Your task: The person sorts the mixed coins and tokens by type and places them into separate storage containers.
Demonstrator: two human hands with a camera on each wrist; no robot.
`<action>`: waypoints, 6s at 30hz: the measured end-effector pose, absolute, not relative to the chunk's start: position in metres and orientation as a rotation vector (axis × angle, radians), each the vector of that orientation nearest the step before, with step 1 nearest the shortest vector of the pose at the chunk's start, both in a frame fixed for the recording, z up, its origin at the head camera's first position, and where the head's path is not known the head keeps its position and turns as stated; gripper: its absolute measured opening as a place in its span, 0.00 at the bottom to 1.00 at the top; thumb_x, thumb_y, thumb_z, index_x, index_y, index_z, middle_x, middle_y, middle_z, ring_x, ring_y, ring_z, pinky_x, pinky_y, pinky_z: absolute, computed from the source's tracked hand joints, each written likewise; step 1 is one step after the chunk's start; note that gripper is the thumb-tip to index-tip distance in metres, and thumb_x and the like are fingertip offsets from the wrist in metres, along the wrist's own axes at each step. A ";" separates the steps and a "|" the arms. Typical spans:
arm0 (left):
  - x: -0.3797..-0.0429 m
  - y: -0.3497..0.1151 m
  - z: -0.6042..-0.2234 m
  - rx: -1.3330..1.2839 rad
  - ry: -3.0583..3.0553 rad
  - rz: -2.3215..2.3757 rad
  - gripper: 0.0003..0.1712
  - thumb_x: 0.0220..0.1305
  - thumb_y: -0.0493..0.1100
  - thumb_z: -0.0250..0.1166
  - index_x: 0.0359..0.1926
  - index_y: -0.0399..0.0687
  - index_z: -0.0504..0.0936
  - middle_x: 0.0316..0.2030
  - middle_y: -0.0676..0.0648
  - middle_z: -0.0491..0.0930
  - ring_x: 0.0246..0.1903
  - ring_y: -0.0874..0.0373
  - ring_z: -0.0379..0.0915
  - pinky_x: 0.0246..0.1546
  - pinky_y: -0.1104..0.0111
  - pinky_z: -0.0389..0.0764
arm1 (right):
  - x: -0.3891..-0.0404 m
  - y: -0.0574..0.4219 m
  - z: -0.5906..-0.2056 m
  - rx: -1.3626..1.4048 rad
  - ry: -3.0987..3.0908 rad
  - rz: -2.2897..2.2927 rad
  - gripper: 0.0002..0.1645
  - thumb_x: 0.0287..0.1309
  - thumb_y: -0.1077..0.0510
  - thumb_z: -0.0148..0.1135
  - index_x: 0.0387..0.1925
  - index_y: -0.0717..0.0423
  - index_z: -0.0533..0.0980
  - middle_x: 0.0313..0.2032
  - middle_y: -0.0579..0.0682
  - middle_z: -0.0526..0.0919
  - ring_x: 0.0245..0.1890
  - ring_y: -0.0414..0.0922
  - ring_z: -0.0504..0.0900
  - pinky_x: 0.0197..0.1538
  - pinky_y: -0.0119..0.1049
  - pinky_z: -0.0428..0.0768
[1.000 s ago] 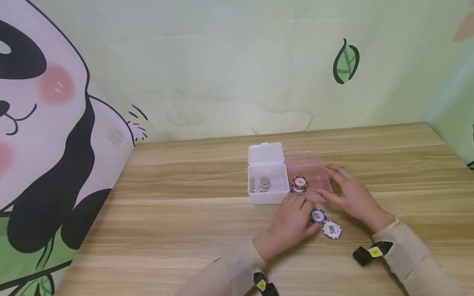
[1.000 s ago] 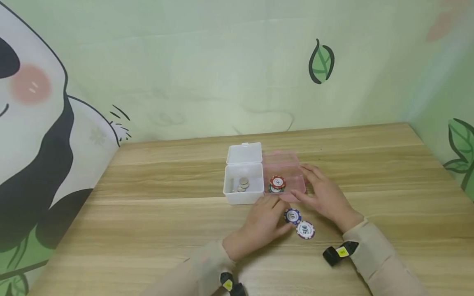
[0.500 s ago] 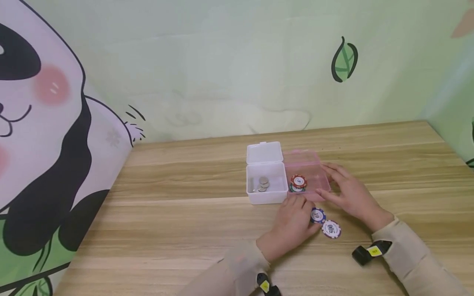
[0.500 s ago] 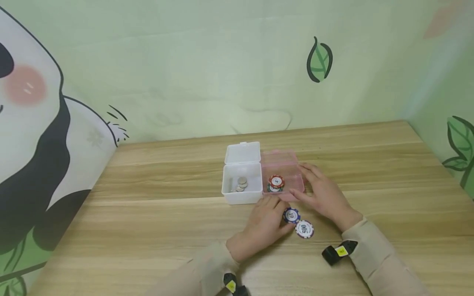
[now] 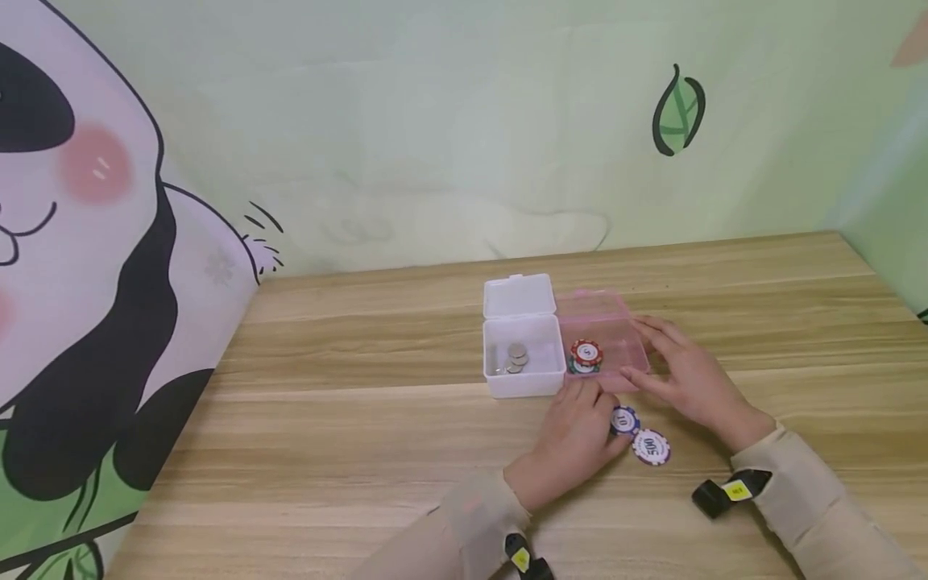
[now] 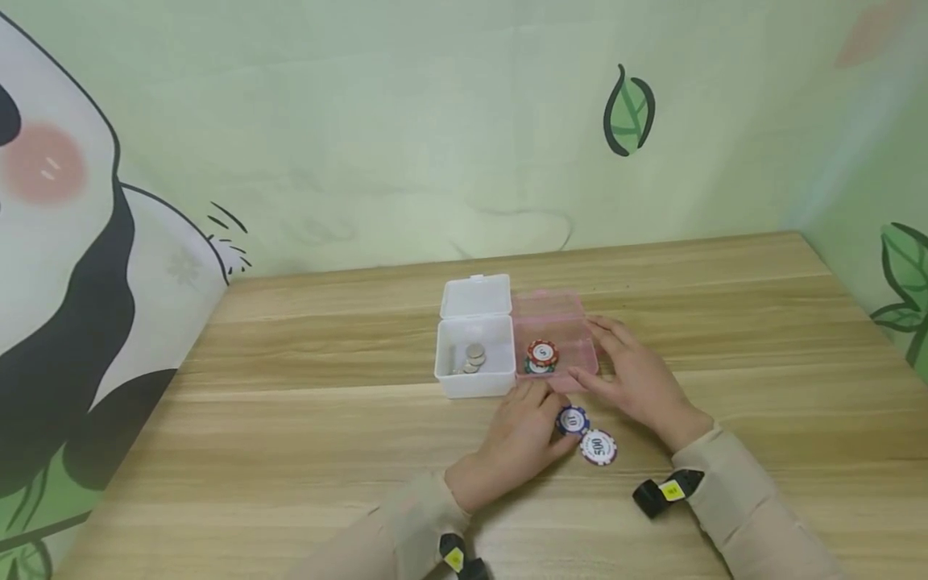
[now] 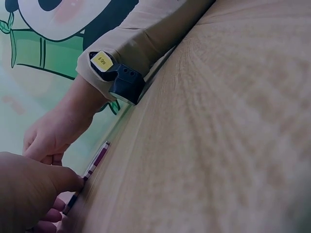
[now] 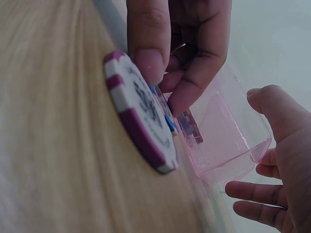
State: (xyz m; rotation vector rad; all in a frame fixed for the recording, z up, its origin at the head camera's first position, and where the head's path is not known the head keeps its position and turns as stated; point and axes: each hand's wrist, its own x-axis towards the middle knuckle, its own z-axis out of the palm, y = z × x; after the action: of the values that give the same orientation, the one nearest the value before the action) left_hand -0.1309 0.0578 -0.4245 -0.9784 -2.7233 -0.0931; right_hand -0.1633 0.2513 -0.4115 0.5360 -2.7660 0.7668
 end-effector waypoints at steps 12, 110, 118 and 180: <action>-0.130 0.060 -0.422 -0.959 -2.770 -0.100 0.24 0.57 0.65 0.63 0.37 0.51 0.78 0.35 0.55 0.72 0.42 0.61 0.68 0.61 0.68 0.70 | -0.162 0.251 -0.411 0.556 -2.731 0.768 0.40 0.56 0.50 0.66 0.65 0.65 0.65 0.64 0.62 0.68 0.62 0.64 0.69 0.61 0.61 0.70; -0.204 0.061 -0.363 -0.984 -2.726 -0.072 0.27 0.59 0.64 0.63 0.45 0.47 0.75 0.43 0.52 0.76 0.47 0.59 0.69 0.56 0.68 0.70 | -0.162 0.252 -0.409 0.542 -2.752 0.766 0.39 0.56 0.51 0.66 0.65 0.66 0.65 0.64 0.63 0.67 0.52 0.60 0.78 0.57 0.59 0.76; -0.209 0.066 -0.365 -1.012 -2.755 0.011 0.31 0.58 0.63 0.64 0.51 0.45 0.76 0.45 0.51 0.77 0.49 0.57 0.70 0.57 0.66 0.69 | -0.161 0.252 -0.409 0.535 -2.763 0.771 0.40 0.56 0.51 0.66 0.65 0.66 0.65 0.65 0.63 0.67 0.56 0.62 0.76 0.59 0.59 0.75; -0.166 0.034 -0.381 -1.004 -2.382 -0.263 0.19 0.54 0.53 0.70 0.42 0.49 0.78 0.37 0.53 0.76 0.37 0.59 0.70 0.38 0.70 0.68 | -0.162 0.251 -0.412 0.548 -2.724 0.732 0.38 0.56 0.51 0.66 0.63 0.68 0.67 0.63 0.64 0.68 0.54 0.63 0.76 0.56 0.60 0.76</action>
State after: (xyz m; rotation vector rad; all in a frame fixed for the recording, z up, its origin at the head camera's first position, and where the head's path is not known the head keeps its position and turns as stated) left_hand -0.1664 0.0336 -0.3806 -1.0044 -2.3817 -0.2633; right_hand -0.1615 0.2509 -0.4117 0.5479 -2.7243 0.7316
